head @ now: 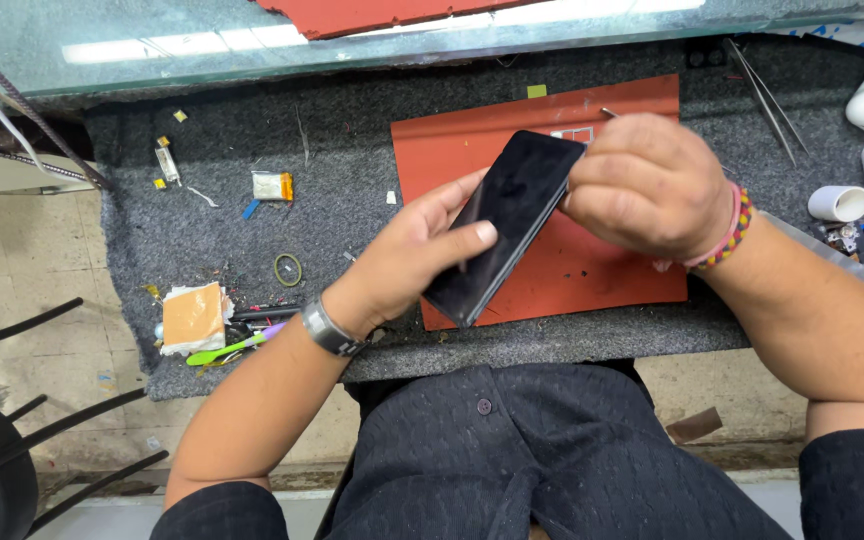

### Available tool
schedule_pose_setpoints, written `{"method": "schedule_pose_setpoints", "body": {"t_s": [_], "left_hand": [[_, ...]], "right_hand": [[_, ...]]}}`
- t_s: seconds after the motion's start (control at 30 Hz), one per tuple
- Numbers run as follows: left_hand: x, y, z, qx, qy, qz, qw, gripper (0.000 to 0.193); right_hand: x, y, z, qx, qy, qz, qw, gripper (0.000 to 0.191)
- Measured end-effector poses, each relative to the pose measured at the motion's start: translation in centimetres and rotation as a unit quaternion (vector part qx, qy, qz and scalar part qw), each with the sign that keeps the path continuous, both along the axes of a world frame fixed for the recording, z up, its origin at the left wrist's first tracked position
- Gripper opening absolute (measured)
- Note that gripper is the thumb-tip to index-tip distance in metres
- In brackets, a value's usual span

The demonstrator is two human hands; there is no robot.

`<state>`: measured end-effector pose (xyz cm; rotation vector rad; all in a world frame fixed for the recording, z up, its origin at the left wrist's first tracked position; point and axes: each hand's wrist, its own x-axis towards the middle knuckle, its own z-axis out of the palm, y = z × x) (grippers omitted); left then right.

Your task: The person removes the SIM tray, then opens the smartphone by separating the back cover from the frame. They disconnect internal ribbon cables, lift out the motherboard, and remove the battery using a metal prying tool. The components are placed on the work mat.

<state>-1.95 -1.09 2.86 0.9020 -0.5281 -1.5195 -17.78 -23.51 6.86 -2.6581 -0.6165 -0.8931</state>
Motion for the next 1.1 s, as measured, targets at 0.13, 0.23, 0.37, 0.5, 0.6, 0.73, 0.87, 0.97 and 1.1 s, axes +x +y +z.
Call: {"method": "schedule_pose_setpoints", "body": {"t_s": [0.13, 0.23, 0.37, 0.5, 0.6, 0.73, 0.87, 0.97, 1.1], "left_hand": [[-0.4, 0.3, 0.9, -0.006, -0.246, -0.045, 0.968, 0.082], [-0.5, 0.4, 1.4, 0.02, -0.3, -0.051, 0.952, 0.084], [-0.3, 0.1, 1.4, 0.009, -0.281, -0.046, 0.959, 0.078], [-0.2, 0.0, 1.0, -0.003, -0.263, -0.044, 0.964, 0.075], [-0.2, 0.0, 0.9, 0.004, -0.261, -0.047, 0.964, 0.074], [-0.1, 0.0, 0.9, 0.007, -0.259, -0.054, 0.964, 0.071], [0.0, 0.1, 0.9, 0.017, -0.267, -0.058, 0.962, 0.069], [-0.1, 0.0, 0.7, 0.004, -0.203, -0.06, 0.977, 0.067], [-0.2, 0.0, 0.3, -0.011, -0.161, -0.069, 0.984, 0.064]], "right_hand": [[-0.2, 0.8, 0.9, -0.007, 0.034, 0.044, 0.998, 0.021], [-0.1, 1.3, 1.2, -0.009, 0.05, 0.046, 0.998, 0.021], [0.2, 1.7, 1.2, 0.0, 0.038, 0.013, 0.999, 0.023], [0.2, 2.2, 1.2, 0.018, 0.047, -0.024, 0.998, 0.029], [0.0, 2.2, 1.3, 0.013, 0.056, -0.04, 0.998, 0.03], [-0.1, 1.9, 1.2, 0.008, 0.074, -0.059, 0.995, 0.032], [-0.2, 1.5, 0.8, 0.02, 0.077, -0.069, 0.994, 0.035], [-0.2, 1.3, 0.5, 0.047, 0.079, -0.069, 0.993, 0.038], [-0.4, 1.0, 0.0, 0.078, 0.083, -0.053, 0.992, 0.04]]}}
